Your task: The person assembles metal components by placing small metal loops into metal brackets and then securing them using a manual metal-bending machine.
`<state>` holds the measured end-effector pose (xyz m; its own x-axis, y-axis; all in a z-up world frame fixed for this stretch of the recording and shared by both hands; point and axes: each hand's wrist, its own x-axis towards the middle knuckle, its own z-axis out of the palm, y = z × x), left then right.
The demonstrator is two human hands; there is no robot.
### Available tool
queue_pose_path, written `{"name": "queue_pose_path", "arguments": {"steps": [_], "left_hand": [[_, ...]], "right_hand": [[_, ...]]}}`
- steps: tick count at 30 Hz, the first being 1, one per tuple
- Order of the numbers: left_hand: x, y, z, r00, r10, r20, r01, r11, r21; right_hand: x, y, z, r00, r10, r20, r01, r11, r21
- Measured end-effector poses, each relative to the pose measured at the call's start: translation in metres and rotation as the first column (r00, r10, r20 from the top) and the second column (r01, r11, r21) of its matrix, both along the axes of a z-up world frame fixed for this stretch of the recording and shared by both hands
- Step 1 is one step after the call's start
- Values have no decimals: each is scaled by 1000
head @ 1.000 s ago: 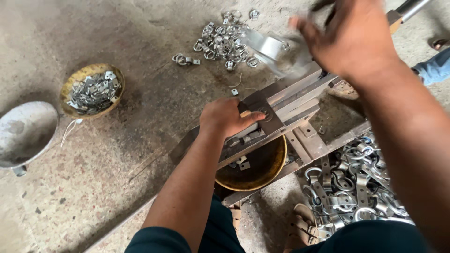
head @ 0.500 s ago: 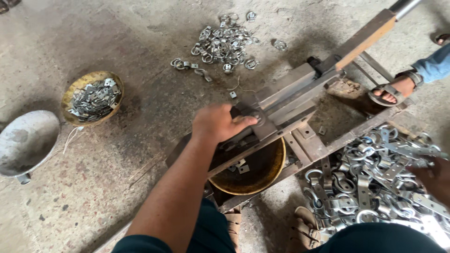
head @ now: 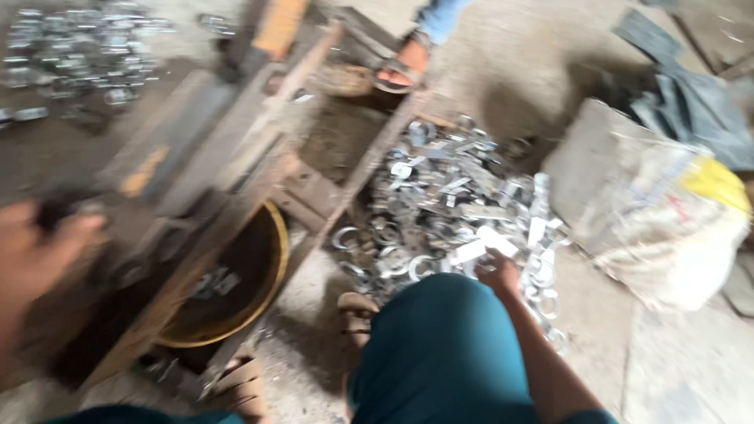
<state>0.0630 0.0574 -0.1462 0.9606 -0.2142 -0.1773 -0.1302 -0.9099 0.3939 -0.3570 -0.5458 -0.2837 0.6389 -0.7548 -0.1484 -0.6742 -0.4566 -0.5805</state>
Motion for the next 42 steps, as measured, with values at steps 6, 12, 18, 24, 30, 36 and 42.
{"name": "queue_pose_path", "arguments": {"steps": [6,12,18,24,30,36,42], "left_hand": [[41,43,-61,955,-293,-48,189,725,-663],[26,70,-46,917,-240,318,355,853,-382],[-3,28,22,913,-210,349,178,976,122],[-18,-9,65,921,-223,318,87,916,391],[-39,-35,99,988,-37,147,-17,936,350],[-47,-50,120,998,-27,48,12,956,292],[-52,-50,123,989,-42,145,0,960,282]], "right_hand": [[30,12,-2,994,-107,-9,106,992,-63],[76,19,0,951,282,-123,-269,956,114],[116,19,-2,579,307,-755,-517,854,-50],[155,14,93,823,446,-353,-403,895,191],[159,23,252,459,71,885,-711,627,318],[193,103,284,886,345,311,-446,819,361],[228,125,208,865,495,86,-501,839,211]]}}
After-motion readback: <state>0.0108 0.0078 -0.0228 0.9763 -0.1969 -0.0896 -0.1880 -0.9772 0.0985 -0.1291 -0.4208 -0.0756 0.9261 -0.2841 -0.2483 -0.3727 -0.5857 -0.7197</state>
